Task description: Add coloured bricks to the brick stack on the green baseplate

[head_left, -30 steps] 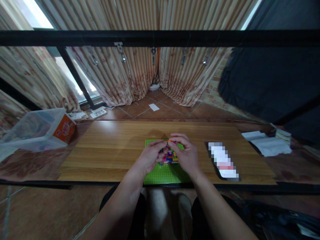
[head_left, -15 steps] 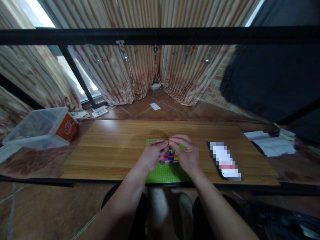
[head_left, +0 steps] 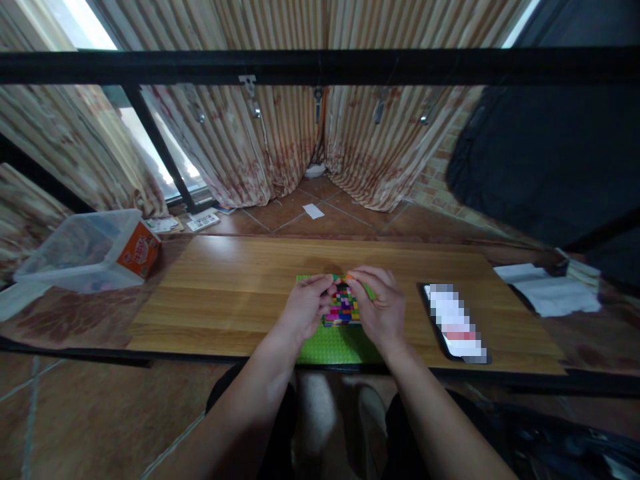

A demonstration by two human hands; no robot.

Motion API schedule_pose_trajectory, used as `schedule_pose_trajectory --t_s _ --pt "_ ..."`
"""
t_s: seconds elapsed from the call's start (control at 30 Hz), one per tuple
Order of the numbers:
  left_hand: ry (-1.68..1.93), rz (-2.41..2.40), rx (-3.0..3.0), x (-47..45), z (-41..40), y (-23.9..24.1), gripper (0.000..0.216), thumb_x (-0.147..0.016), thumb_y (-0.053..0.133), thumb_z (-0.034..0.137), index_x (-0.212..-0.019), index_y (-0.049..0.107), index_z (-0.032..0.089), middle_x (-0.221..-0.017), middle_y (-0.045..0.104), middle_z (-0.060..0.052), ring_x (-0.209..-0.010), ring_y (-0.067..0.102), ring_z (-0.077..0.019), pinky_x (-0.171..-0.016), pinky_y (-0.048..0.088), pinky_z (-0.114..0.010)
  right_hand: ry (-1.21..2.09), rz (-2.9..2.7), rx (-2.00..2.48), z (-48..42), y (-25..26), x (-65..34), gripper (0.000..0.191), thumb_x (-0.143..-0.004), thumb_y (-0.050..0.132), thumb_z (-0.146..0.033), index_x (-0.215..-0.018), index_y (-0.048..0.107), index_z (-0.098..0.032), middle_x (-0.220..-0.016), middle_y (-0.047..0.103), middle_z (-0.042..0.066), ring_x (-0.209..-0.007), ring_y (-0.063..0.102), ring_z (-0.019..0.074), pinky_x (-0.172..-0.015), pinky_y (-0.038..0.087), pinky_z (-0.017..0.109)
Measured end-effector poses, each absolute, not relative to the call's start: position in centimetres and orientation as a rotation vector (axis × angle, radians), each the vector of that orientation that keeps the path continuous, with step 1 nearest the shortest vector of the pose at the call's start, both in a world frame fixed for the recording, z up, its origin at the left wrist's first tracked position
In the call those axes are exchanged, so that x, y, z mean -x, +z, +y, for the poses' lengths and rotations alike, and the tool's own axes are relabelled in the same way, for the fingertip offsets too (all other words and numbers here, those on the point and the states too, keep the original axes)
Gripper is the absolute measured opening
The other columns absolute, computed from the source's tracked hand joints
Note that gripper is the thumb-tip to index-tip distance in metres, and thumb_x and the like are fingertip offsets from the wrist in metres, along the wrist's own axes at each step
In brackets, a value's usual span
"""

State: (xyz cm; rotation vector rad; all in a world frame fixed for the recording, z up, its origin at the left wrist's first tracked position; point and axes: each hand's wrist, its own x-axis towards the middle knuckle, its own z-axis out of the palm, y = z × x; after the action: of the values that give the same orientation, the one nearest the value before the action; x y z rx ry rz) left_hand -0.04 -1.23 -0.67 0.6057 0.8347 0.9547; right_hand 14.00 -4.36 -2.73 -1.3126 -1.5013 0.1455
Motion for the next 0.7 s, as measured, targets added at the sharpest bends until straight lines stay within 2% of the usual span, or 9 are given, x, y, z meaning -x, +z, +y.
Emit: schedule_pose_trajectory --t_s 0.23,0.7 --pt "1.04 0.866 -0.601 1.0 -0.6 -0.4 0.018 -0.069 0.074 0.022 -0.074 0.065 0.008 -0.057 0.047 0.004 -0.04 0.028 0.0006 -0.038 0.013 -0.015 0.286 -1.293 1.382 -3.6 -3.2 -16.3 0.022 -0.089 0.055 -0.037 -0.092 0.073 -0.024 -0.097 0.07 0.006 -0.096 0.063 0.0222 -0.089 0.049 0.041" --pt "1.028 0.864 -0.608 0.9 -0.7 -0.4 0.018 -0.072 0.072 0.024 -0.075 0.064 0.008 -0.057 0.048 0.003 -0.04 0.029 0.0005 -0.038 0.013 -0.016 0.365 -1.509 1.471 -3.3 -4.3 -16.6 0.019 -0.085 0.062 -0.039 -0.084 0.075 -0.025 -0.102 0.068 0.006 -0.1 0.062 0.0238 -0.093 0.045 0.044"
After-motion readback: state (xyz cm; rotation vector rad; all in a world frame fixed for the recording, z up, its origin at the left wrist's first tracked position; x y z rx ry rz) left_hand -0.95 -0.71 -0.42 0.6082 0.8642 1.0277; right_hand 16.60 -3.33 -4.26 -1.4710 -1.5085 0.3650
